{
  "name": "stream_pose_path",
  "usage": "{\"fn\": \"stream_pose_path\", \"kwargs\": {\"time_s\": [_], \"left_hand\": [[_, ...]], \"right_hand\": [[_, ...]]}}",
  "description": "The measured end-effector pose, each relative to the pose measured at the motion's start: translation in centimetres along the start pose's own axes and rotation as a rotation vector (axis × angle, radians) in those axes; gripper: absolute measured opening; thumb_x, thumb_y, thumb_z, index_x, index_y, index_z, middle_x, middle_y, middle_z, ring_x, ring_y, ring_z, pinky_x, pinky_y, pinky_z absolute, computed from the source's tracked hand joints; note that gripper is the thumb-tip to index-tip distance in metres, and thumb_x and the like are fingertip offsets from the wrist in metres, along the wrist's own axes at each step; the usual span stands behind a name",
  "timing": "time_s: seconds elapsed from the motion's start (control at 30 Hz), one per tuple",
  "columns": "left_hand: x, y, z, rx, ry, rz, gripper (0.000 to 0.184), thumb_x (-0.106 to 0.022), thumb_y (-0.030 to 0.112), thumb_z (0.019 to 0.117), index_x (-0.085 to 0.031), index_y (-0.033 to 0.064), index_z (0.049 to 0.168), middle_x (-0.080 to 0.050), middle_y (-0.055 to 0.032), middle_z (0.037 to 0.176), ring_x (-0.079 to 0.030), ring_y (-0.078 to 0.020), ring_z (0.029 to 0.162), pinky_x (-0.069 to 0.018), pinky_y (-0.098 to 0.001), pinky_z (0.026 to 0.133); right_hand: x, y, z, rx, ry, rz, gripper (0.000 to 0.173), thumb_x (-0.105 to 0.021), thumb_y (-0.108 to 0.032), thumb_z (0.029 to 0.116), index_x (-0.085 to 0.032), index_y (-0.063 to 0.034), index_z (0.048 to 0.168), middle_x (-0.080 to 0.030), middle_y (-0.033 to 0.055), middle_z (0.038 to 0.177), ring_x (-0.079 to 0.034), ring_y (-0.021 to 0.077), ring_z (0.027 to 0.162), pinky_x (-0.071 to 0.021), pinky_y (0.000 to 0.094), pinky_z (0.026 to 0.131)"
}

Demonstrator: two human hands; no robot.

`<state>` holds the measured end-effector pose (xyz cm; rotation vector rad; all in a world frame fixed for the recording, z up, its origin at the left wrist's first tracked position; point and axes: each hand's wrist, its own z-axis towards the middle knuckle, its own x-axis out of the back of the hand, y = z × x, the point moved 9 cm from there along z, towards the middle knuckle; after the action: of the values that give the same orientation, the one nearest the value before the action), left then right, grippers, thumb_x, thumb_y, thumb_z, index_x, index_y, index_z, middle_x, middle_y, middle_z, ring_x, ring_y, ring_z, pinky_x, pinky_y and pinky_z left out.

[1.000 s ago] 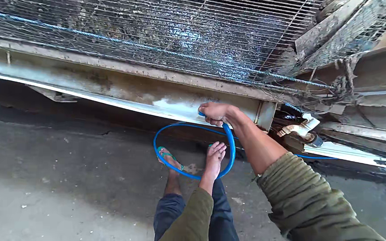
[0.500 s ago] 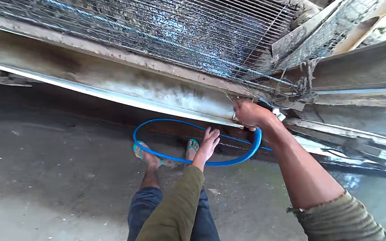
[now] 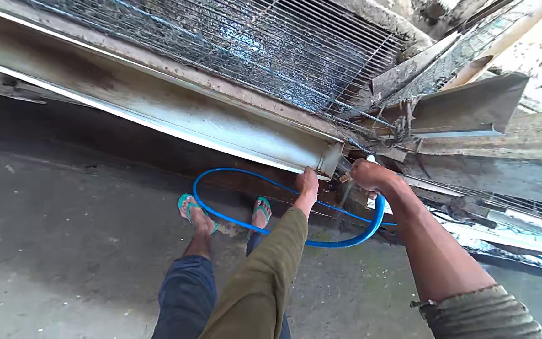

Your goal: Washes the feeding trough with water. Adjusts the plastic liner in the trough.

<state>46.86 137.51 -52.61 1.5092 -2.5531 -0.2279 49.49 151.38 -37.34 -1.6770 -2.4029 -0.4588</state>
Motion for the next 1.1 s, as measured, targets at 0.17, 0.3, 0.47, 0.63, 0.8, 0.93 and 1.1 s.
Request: {"fn": "stream_pose_path", "kwargs": {"time_s": [0.17, 0.3, 0.47, 0.63, 0.8, 0.93, 1.1], "left_hand": [[0.1, -0.5, -0.3, -0.027, 0.016, -0.061, 0.042, -0.035, 0.036, 0.1111, -0.059, 0.0012, 0.111, -0.051, -0.0112, 0.086, -0.049, -0.022, 0.068, -0.0449, -0.0404, 0.063], [0.4, 0.8, -2.3, -0.053, 0.018, -0.043, 0.042, -0.036, 0.034, 0.1114, -0.061, 0.0001, 0.108, -0.053, -0.0125, 0.086, -0.052, -0.0234, 0.07, -0.0467, -0.0421, 0.067], [0.8, 0.8, -4.9, -0.031, -0.003, -0.046, 0.035, -0.039, 0.032, 0.1107, -0.057, 0.0054, 0.096, -0.046, -0.005, 0.074, -0.044, -0.0168, 0.057, -0.0412, -0.0338, 0.055], [0.6, 0.9, -5.8, -0.056, -0.055, -0.083, 0.038, -0.038, 0.034, 0.1104, -0.058, 0.0033, 0.102, -0.046, -0.0067, 0.077, -0.045, -0.0188, 0.061, -0.0422, -0.0372, 0.058], [1.4, 1.5, -6.3, -0.085, -0.06, -0.028, 0.048, -0.037, 0.037, 0.1115, -0.062, -0.0034, 0.117, -0.061, -0.0212, 0.1, -0.059, -0.0312, 0.086, -0.0493, -0.0508, 0.078], [1.8, 1.9, -6.7, -0.077, -0.072, 0.023, 0.05, -0.038, 0.038, 0.1114, -0.064, -0.0041, 0.117, -0.063, -0.0245, 0.109, -0.062, -0.0343, 0.097, -0.0494, -0.0535, 0.086], [2.1, 2.1, -6.7, -0.078, -0.074, 0.063, 0.051, -0.038, 0.039, 0.1113, -0.064, -0.0041, 0.113, -0.063, -0.024, 0.107, -0.061, -0.0342, 0.097, -0.0488, -0.0536, 0.085]], "right_hand": [[0.0, 0.2, -1.4, 0.075, -0.043, 0.231, 0.021, -0.029, -0.02, 0.1138, -0.045, -0.008, 0.107, -0.039, -0.0014, 0.064, -0.034, 0.0061, 0.041, -0.0349, 0.0209, 0.04], [1.1, -0.8, -1.7, 0.126, 0.015, 0.269, 0.024, -0.027, -0.022, 0.1146, -0.045, -0.0067, 0.108, -0.039, -0.0006, 0.065, -0.035, 0.0064, 0.043, -0.0355, 0.0211, 0.041], [-0.2, -1.4, -1.3, 0.124, 0.009, 0.257, 0.023, -0.031, -0.022, 0.114, -0.046, -0.0054, 0.11, -0.041, 0.0, 0.065, -0.036, 0.0064, 0.042, -0.0359, 0.0208, 0.041], [-0.5, -2.0, -1.0, 0.138, -0.042, 0.311, 0.025, -0.027, -0.024, 0.1143, -0.045, -0.0071, 0.109, -0.04, -0.0007, 0.065, -0.034, 0.006, 0.041, -0.0346, 0.0209, 0.039], [-1.9, -3.3, 0.2, 0.17, -0.141, 0.423, 0.028, -0.026, -0.033, 0.1154, -0.044, -0.0111, 0.12, -0.04, -0.0018, 0.063, -0.031, 0.0043, 0.039, -0.0314, 0.0192, 0.036], [-2.4, -5.1, 0.9, 0.247, -0.216, 0.504, 0.027, -0.026, -0.035, 0.1151, -0.045, -0.0155, 0.118, -0.039, -0.0035, 0.062, -0.027, 0.0024, 0.038, -0.0265, 0.0172, 0.034], [-2.6, -8.0, 1.0, 0.382, -0.272, 0.566, 0.027, -0.025, -0.033, 0.1151, -0.046, -0.0171, 0.112, -0.037, -0.005, 0.059, -0.025, 0.0019, 0.038, -0.0241, 0.0168, 0.033]]}}
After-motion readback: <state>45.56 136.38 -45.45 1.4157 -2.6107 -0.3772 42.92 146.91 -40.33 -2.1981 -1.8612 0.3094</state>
